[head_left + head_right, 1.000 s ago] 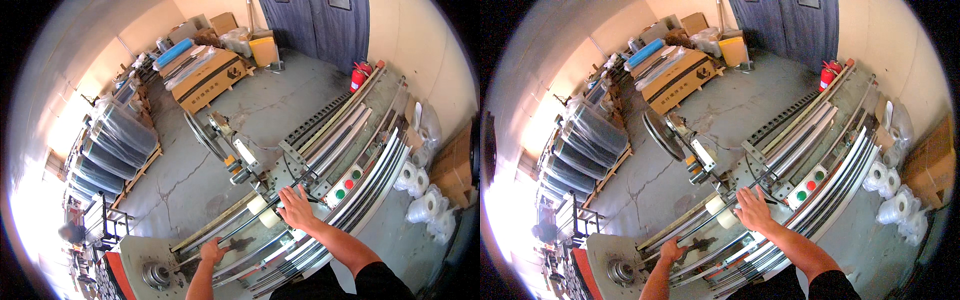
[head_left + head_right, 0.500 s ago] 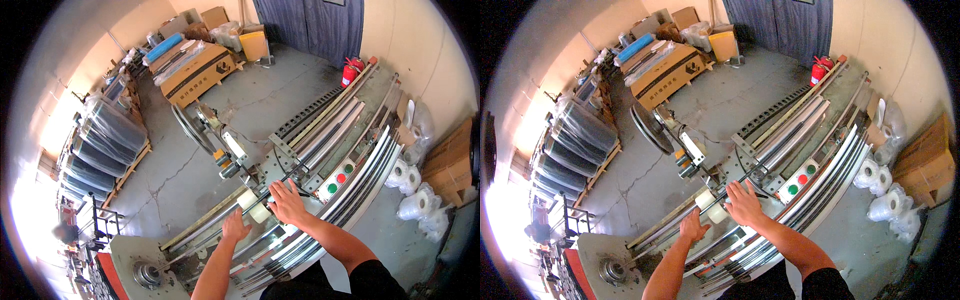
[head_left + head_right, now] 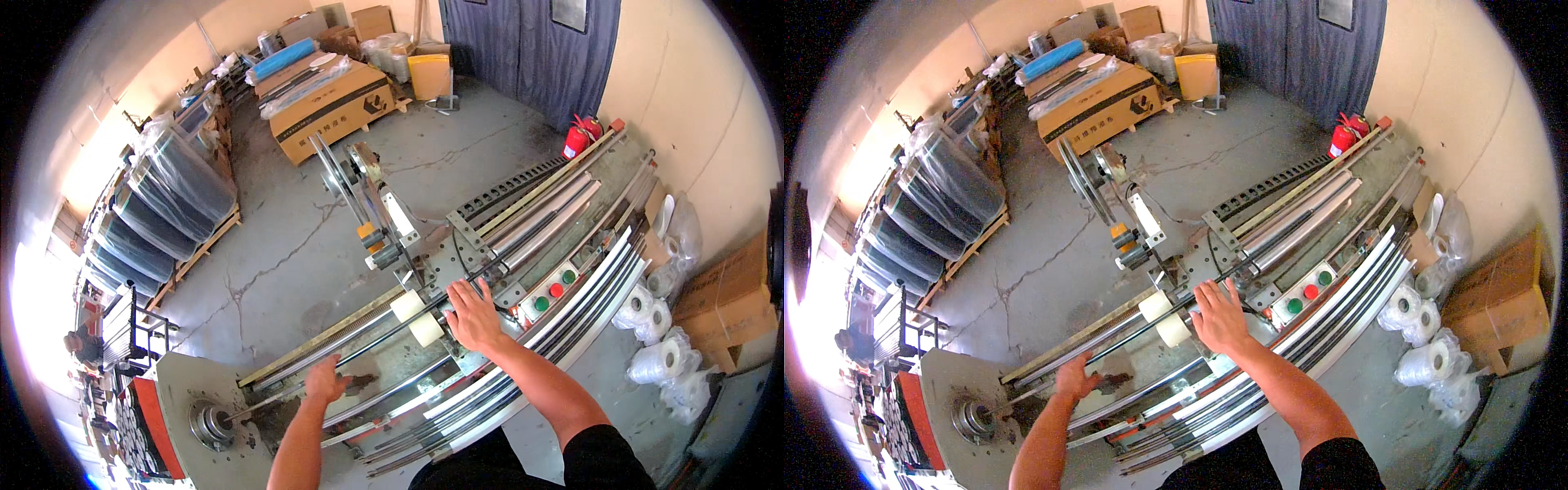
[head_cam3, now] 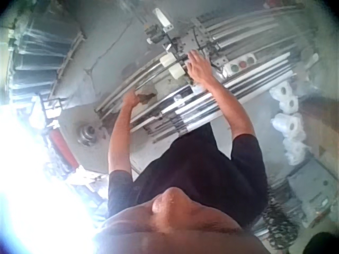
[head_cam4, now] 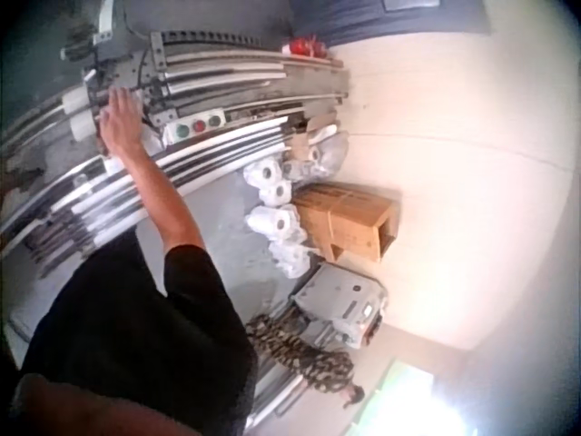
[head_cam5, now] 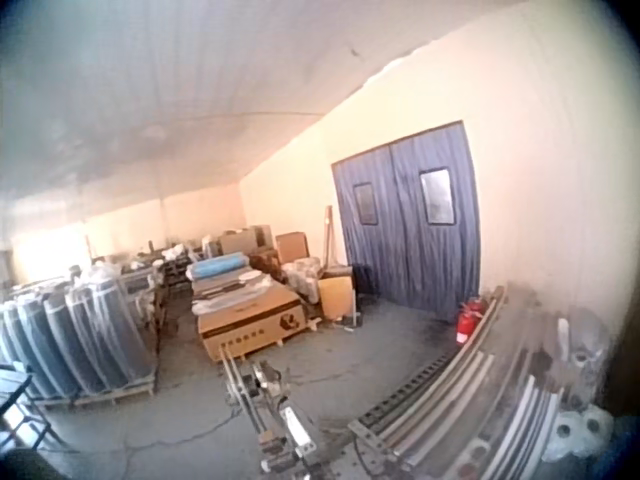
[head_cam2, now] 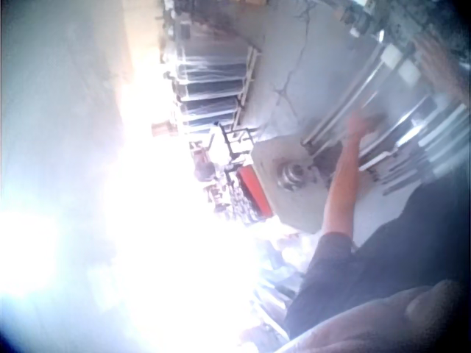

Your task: The person takes a metal rod from a pile, inserts it into a machine, and pulls a lever to feed it through several rollers.

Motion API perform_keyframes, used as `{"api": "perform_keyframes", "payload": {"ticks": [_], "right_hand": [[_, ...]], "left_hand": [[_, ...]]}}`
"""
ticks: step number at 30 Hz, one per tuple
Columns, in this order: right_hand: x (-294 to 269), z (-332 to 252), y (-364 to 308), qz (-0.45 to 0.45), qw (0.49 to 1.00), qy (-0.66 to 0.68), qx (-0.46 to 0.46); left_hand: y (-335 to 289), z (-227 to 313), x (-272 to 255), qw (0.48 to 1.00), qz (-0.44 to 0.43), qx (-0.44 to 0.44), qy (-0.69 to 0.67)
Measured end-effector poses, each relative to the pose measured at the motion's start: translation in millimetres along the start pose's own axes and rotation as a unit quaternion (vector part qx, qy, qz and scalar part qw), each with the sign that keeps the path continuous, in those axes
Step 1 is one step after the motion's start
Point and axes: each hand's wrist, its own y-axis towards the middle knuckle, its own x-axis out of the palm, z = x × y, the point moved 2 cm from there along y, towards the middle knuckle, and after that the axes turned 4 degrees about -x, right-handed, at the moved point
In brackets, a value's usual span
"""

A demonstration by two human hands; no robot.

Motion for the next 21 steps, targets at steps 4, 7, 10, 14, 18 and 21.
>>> {"api": "perform_keyframes", "payload": {"ticks": [4, 7, 10, 14, 18, 21], "right_hand": [[-0.4, 2.4, 0.9, 0.009, 1.000, 0.003, 0.000], [0.6, 3.9, 2.8, 0.009, 1.000, -0.010, -0.005], [2.9, 6.5, 1.8, 0.003, 1.000, -0.004, -0.012], [1.3, 4.8, 2.6, 0.007, 0.999, 0.020, -0.032], [0.8, 3.6, 2.3, -0.015, 0.998, 0.037, -0.058], [-4.2, 6.9, 4.7, -0.025, 0.996, 0.039, -0.077]], "left_hand": [[-9.5, -60.1, 3.7, 1.000, 0.015, -0.026, -0.004], [-11.6, -81.7, 4.1, 0.995, 0.007, -0.092, 0.023], [-5.3, -75.6, 12.2, 0.990, -0.011, -0.134, 0.032], [5.9, -32.6, 13.7, 0.992, -0.021, -0.122, 0.033], [23.8, 36.8, 16.0, 0.994, -0.030, -0.103, 0.014], [42.1, 93.9, 20.4, 0.996, -0.033, -0.085, 0.020]]}}
